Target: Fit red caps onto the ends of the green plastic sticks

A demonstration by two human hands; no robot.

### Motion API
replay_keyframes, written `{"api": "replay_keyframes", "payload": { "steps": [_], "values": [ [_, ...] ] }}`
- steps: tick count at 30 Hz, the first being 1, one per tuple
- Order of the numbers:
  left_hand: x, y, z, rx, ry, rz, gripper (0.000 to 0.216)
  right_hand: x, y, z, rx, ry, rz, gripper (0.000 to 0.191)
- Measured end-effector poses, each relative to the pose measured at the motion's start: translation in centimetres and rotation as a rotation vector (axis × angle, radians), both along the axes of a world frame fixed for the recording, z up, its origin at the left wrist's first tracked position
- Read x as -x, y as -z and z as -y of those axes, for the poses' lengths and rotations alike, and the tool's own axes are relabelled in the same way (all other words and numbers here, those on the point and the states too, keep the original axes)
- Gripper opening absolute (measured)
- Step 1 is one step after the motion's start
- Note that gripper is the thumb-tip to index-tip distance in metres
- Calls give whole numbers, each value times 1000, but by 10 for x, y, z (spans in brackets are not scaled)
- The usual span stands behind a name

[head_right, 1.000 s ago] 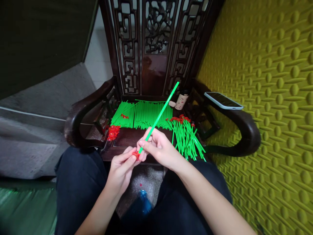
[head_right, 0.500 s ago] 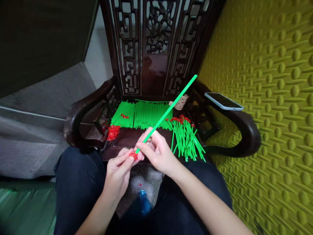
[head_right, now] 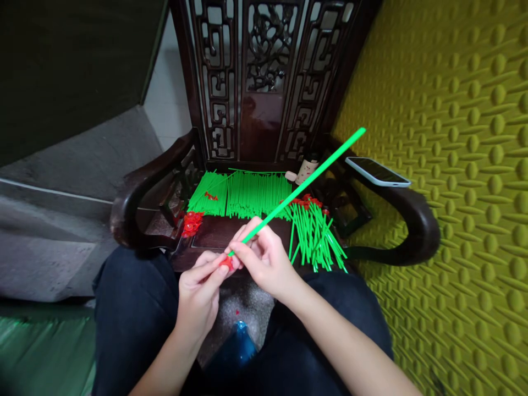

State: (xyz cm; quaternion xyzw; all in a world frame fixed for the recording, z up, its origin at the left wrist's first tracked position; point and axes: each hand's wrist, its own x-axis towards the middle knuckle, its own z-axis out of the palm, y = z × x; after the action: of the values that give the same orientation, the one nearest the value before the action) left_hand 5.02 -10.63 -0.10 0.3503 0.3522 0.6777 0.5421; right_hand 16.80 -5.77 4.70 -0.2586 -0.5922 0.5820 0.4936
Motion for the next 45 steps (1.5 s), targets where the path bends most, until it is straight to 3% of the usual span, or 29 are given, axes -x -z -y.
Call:
{"api": "replay_keyframes", "payload": {
  "steps": [4,11,16,34,45],
  "values": [
    [1,-3,-4,46,55,147,16,-2,-1,-1,24,-6,-24,14],
    [11,-5,-12,208,25,302,28,-5,1,4,80,-40,70,17],
    [13,-8,-10,184,30,332,16,-4,6,6,97,-42,39,15],
    [10,-10,-4,238,-94,134,18,-12,-2,4,113,-67,209,19],
    [7,-9,2,239,-146,24,20,-10,-8,6,78,-8,255,20]
  ]
}}
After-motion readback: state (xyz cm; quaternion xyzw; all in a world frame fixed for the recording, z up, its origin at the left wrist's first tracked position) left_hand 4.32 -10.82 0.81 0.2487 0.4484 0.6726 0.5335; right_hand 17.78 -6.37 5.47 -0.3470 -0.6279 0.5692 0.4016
